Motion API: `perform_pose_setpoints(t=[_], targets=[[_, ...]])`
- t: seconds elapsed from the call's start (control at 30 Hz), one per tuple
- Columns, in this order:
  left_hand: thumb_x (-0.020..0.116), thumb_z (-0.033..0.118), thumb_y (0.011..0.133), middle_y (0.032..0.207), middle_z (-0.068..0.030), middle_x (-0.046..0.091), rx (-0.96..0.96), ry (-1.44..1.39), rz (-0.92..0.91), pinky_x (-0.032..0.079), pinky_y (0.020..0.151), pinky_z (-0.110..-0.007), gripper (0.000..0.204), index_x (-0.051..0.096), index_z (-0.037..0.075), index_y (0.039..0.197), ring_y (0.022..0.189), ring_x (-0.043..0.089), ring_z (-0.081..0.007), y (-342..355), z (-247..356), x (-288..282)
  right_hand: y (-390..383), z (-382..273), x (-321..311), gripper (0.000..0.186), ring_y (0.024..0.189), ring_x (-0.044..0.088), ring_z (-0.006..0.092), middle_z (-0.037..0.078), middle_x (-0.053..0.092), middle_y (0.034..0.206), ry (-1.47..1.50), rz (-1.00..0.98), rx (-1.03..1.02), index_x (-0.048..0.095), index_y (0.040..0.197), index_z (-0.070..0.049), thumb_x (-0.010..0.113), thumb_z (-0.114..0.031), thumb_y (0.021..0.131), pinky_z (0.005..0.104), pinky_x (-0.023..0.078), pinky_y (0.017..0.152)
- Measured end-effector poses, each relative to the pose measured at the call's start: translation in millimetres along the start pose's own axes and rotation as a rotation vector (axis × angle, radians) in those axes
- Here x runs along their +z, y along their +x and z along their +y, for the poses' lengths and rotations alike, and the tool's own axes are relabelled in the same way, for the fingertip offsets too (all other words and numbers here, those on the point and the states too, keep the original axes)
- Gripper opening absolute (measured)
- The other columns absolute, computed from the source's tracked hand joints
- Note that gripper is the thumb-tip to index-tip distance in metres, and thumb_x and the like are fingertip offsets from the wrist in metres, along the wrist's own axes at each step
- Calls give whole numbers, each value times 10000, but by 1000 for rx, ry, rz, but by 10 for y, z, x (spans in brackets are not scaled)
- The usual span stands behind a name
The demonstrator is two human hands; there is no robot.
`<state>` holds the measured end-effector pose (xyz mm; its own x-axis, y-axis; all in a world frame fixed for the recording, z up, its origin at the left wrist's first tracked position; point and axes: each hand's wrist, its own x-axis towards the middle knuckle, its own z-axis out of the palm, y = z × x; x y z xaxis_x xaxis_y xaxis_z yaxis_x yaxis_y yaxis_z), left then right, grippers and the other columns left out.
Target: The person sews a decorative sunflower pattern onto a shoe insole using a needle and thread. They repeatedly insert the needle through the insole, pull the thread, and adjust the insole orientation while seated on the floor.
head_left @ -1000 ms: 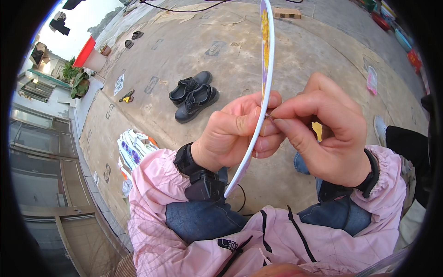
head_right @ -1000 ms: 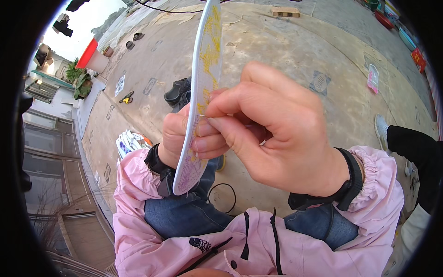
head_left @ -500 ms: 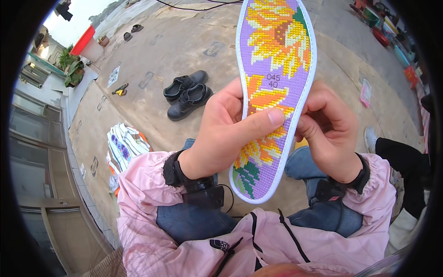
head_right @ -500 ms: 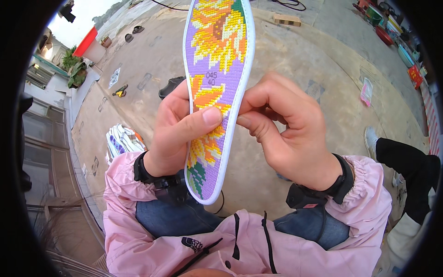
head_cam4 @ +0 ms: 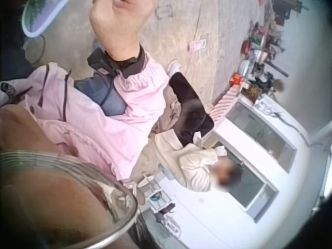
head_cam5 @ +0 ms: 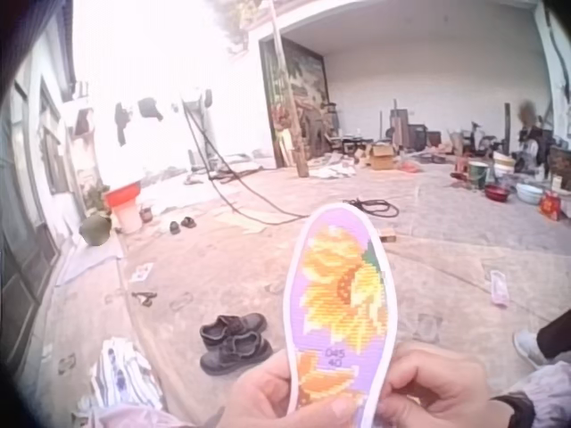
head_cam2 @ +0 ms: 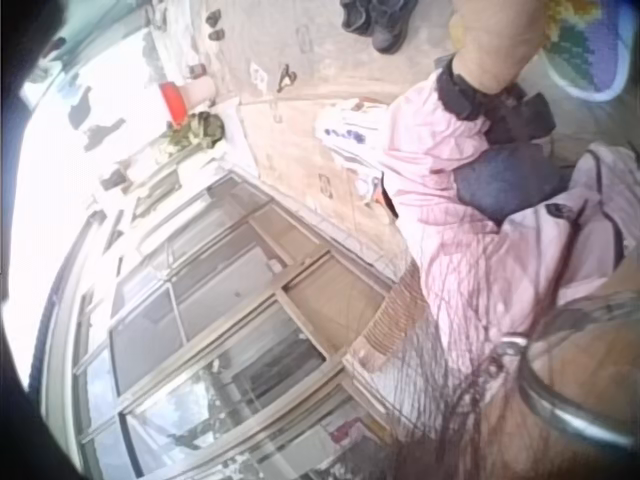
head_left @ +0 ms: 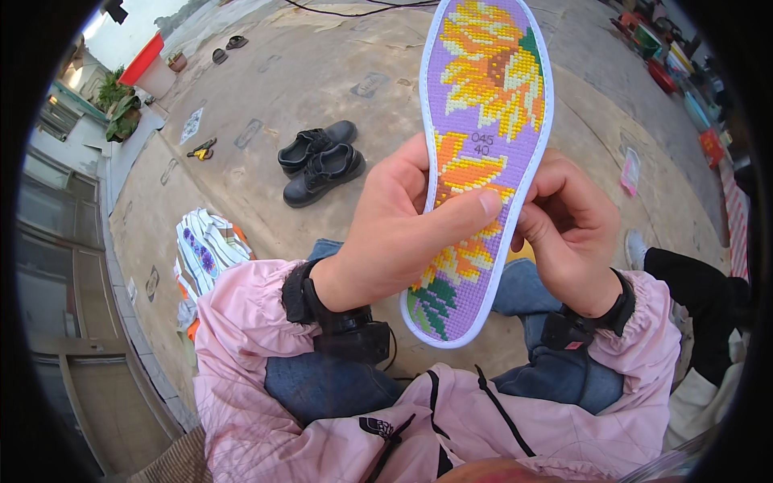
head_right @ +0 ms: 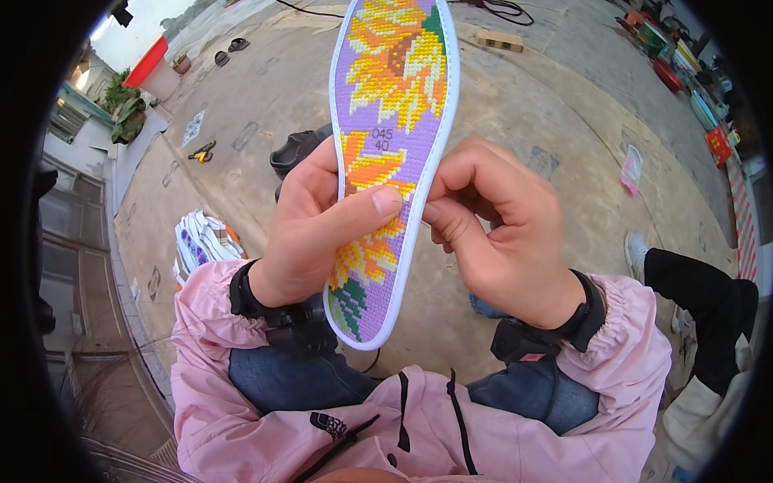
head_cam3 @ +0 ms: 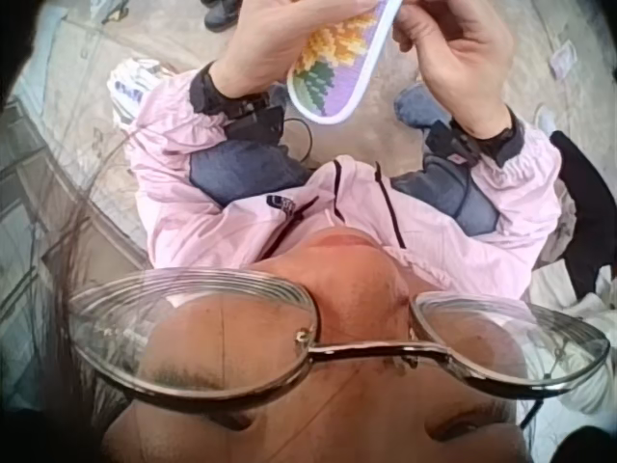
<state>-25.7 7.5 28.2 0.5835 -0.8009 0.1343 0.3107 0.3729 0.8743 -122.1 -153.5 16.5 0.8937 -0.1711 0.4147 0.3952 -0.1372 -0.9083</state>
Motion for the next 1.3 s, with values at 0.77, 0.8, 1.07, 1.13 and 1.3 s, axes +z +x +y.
perform_pose_setpoints(t=[0.77,0.8,1.07,1.13,1.3], targets=[[642,13,836,1044,-59,651,167,431,160,525,771,-272,351,534,-20,1168,893,640,-116,198,-347,-295,118,-121,-147,73,713,560,164,98,549,887,168,-98,-216,435,1004,-56,427,-127,1021,360,499,790],[639,13,832,1034,-61,653,169,505,186,527,757,-275,350,534,-25,1165,875,641,-117,219,-345,-368,85,-238,-234,83,646,513,120,90,540,877,267,-76,-78,434,1024,-55,408,-133,1029,278,490,706],[669,59,759,903,-88,691,428,899,484,532,689,-296,305,591,-39,1037,770,661,-144,-7,220,-1094,-420,-1068,-790,108,602,284,78,56,469,859,-355,139,-483,494,1068,-46,415,-101,1020,218,241,529],[674,58,754,903,-95,692,427,878,498,534,689,-295,309,594,-39,1037,762,663,-146,-230,457,-1038,-655,-1258,-679,109,606,272,90,38,444,855,-409,136,-465,484,1017,-52,404,-126,1027,236,232,539],[669,34,777,922,-86,688,474,834,509,536,686,-283,285,593,-48,1039,773,657,-125,-877,792,-625,-1049,-1492,-592,77,636,294,93,50,452,859,-388,196,-534,476,1025,-52,419,-103,1019,238,256,552]])
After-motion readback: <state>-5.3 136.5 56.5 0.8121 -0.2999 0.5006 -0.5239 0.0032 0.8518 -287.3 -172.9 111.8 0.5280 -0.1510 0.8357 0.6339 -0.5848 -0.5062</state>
